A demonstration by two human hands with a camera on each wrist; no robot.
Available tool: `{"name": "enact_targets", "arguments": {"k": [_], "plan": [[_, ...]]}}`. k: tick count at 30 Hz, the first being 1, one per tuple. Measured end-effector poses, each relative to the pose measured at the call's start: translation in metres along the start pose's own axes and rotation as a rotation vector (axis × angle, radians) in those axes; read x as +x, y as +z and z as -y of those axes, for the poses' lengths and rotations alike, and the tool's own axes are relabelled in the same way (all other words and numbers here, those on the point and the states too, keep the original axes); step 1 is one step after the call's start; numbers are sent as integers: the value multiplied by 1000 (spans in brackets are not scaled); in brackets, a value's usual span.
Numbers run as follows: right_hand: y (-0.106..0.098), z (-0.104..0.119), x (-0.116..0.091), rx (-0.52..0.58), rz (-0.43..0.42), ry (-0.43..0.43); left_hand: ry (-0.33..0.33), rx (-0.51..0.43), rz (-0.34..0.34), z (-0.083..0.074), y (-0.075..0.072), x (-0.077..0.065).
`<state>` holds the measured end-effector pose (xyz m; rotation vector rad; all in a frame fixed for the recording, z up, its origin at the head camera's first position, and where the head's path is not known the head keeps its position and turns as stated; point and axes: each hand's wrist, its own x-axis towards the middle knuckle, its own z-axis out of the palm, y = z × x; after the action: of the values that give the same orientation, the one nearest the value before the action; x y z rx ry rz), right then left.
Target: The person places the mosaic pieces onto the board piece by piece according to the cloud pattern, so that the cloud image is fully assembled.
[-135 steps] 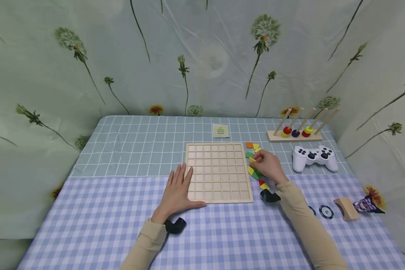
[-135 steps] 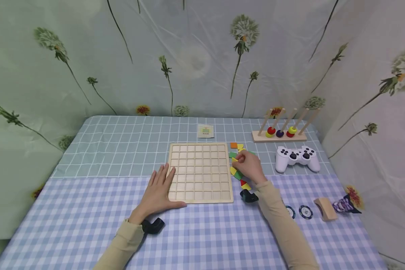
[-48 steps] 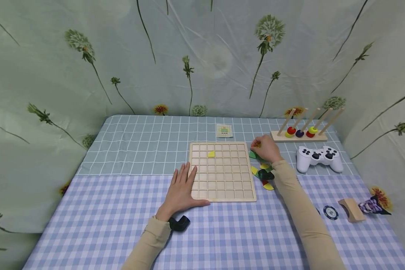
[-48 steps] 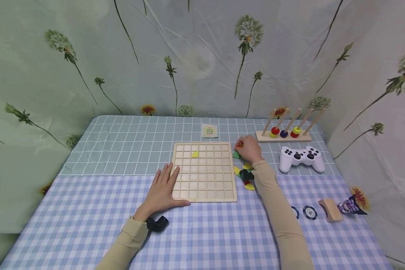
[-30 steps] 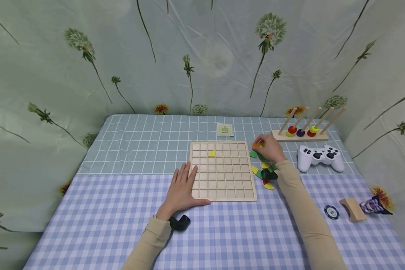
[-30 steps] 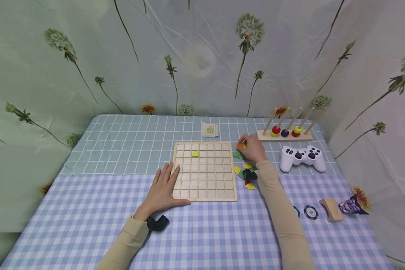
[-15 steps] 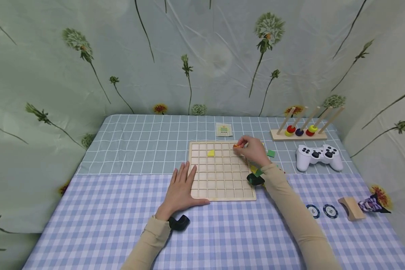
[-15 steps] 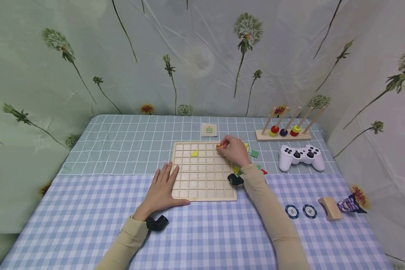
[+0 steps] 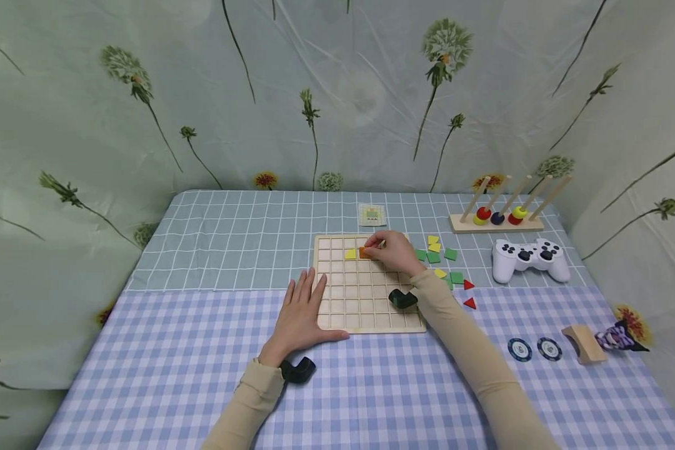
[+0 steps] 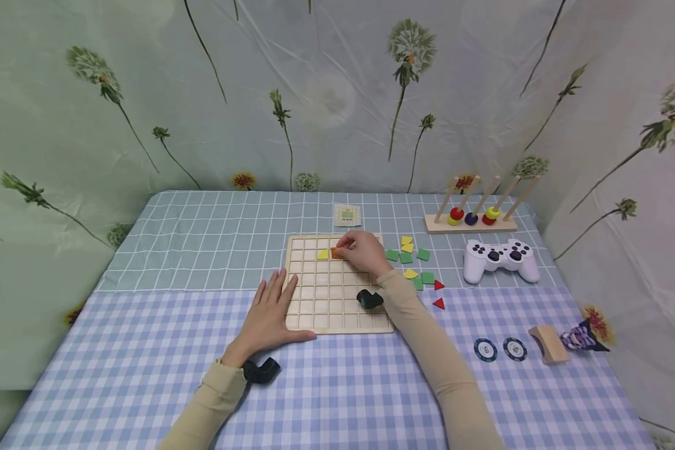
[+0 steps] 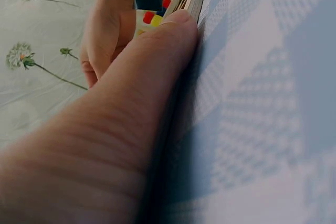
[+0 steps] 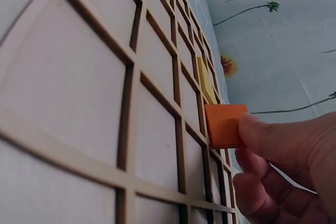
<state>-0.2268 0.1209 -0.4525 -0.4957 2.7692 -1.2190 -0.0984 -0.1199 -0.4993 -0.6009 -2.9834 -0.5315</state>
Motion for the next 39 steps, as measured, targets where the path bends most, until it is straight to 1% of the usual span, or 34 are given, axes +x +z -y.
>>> {"name": "enact_targets", "arguments": {"k": [6,12,14,18,21,25,28,34,36,39], "plan": [[5,4,2,-78,20,39,13,12,-24,0,1,0],[7,8,2,-209,18,20,16,7,-38,0,1,-1],[8,7,1,-235,14,13,16,7,-41,0,1,-1],[7,6,-2,-242,0,0,21,7,-50,1,2,-1],[3,2,-4,-204,-14,-14,19,2,-46,1,1,-1],[-10,-8,-10,-146,-48,11,20,-9,-35,1,1,0],[-26,-18,-16,-136,-97,59,21,-6,-34,1,1,0],[-58,-42,-30,-214,-226,143,15,-1,-17,0,0,0],[-66,-49,-34,-241,-249,181,12,1,-11,0,0,-1],[-76,-57,-39,-274,-258,240,10,1,-11,0,0,-1]]}}
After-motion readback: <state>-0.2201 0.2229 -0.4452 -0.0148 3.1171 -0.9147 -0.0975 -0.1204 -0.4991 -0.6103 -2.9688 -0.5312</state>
